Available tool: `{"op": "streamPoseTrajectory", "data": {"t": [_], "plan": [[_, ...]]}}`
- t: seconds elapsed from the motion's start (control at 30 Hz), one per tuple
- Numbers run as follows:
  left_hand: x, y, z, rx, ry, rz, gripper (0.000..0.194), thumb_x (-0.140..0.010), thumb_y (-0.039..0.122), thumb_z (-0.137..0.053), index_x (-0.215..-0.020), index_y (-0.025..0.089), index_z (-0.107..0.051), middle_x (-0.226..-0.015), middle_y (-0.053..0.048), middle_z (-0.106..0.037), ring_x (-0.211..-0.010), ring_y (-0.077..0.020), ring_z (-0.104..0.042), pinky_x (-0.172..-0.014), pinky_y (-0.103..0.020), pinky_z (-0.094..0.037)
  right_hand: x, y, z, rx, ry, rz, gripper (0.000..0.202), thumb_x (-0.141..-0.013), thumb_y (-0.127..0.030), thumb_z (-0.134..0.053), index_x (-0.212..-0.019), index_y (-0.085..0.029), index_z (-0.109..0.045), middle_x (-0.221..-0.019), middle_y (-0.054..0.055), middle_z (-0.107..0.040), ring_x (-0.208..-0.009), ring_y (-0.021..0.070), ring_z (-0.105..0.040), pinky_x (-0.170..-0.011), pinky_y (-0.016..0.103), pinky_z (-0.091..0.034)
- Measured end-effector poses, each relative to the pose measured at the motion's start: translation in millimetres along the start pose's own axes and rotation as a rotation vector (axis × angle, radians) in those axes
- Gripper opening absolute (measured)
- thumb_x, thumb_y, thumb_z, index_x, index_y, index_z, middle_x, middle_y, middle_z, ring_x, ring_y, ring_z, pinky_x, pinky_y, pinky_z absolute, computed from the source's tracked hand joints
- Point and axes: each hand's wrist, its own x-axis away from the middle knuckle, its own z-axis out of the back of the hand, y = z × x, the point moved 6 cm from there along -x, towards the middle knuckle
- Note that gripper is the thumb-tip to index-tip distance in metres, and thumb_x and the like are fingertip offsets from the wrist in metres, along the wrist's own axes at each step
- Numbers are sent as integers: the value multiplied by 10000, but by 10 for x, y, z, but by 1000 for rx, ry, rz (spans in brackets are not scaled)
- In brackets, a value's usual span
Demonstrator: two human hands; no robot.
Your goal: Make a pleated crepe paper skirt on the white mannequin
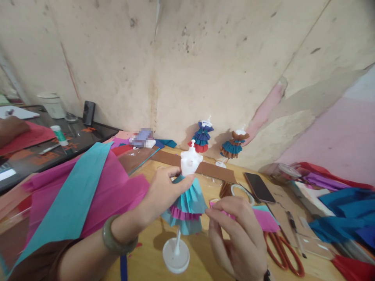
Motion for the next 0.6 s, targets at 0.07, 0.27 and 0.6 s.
{"op": "streamPoseTrajectory", "data": {"t": [0.07, 0.27, 0.6], "plan": [[27, 46, -16, -54, -5, -41, 235, -800, 368, -639, -717, 157, -702, -714, -22, -700, -701, -188, -630, -616, -261, -486, -3, 63, 3, -46, 6, -130, 214, -853, 1, -557, -989, -151, -622, -894, 87, -612, -823, 204, -576, -702, 373, -487], [107, 115, -77, -171, -38, -88, 224, -810, 340, -611, -802, 149, -727, -822, -48, -730, -753, -198, -638, -666, -280, -486, 3, 192, -67, -107, -59, -374, 130, -906, -112, -601, -1010, -179, -640, -859, 62, -617, -804, 193, -586, -670, 331, -486], [82, 98, -97, -161, -58, -106, 194, -804, 317, -598, -742, 160, -693, -732, -20, -692, -770, -204, -639, -703, -281, -488, -37, 27, -157, 224, -98, -50, 156, -863, -9, -626, -966, -97, -703, -782, 102, -657, -717, 208, -529, -642, 368, -379]]}}
